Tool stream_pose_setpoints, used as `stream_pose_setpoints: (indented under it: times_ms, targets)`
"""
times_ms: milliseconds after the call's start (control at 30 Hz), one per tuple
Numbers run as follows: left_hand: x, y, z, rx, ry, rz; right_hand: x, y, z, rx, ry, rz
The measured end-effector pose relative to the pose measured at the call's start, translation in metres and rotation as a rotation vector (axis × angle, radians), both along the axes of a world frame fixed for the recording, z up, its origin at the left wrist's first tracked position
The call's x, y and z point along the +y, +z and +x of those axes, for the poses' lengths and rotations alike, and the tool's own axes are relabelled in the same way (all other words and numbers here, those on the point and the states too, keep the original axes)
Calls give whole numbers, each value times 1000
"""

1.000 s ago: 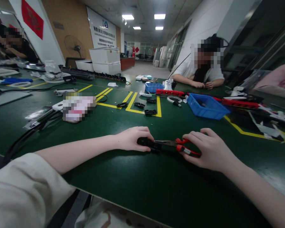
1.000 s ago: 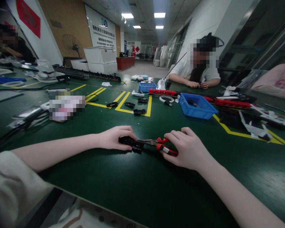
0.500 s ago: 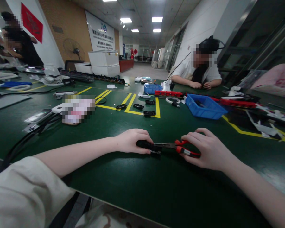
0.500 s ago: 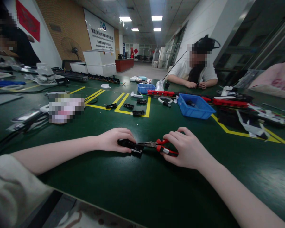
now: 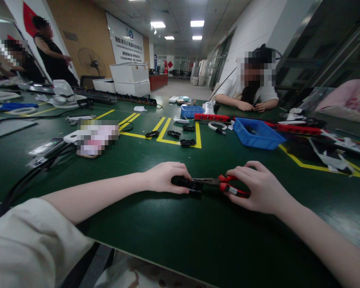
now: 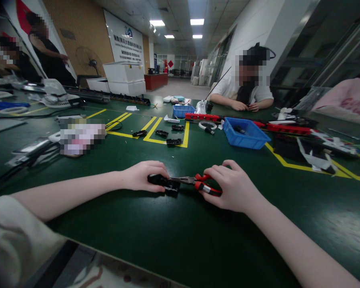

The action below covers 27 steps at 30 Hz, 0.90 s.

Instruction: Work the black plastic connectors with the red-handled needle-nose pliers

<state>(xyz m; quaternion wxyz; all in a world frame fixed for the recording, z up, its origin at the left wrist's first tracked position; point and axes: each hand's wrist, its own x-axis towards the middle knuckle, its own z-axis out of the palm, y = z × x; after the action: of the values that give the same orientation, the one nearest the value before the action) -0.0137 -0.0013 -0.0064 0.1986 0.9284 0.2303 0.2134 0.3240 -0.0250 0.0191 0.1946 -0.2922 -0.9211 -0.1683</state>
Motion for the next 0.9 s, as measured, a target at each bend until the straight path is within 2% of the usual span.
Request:
stream_pose_setpoints:
  times_ms: [367, 700, 900]
  targets:
    - [-1, 3, 1, 27, -8, -2, 2, 10, 4, -63, 67, 85]
    - [1, 1, 1, 33, -8, 23, 2, 0, 3, -34, 39, 146]
    - [0, 3, 1, 30, -7, 3, 2, -2, 1, -42, 15, 115]
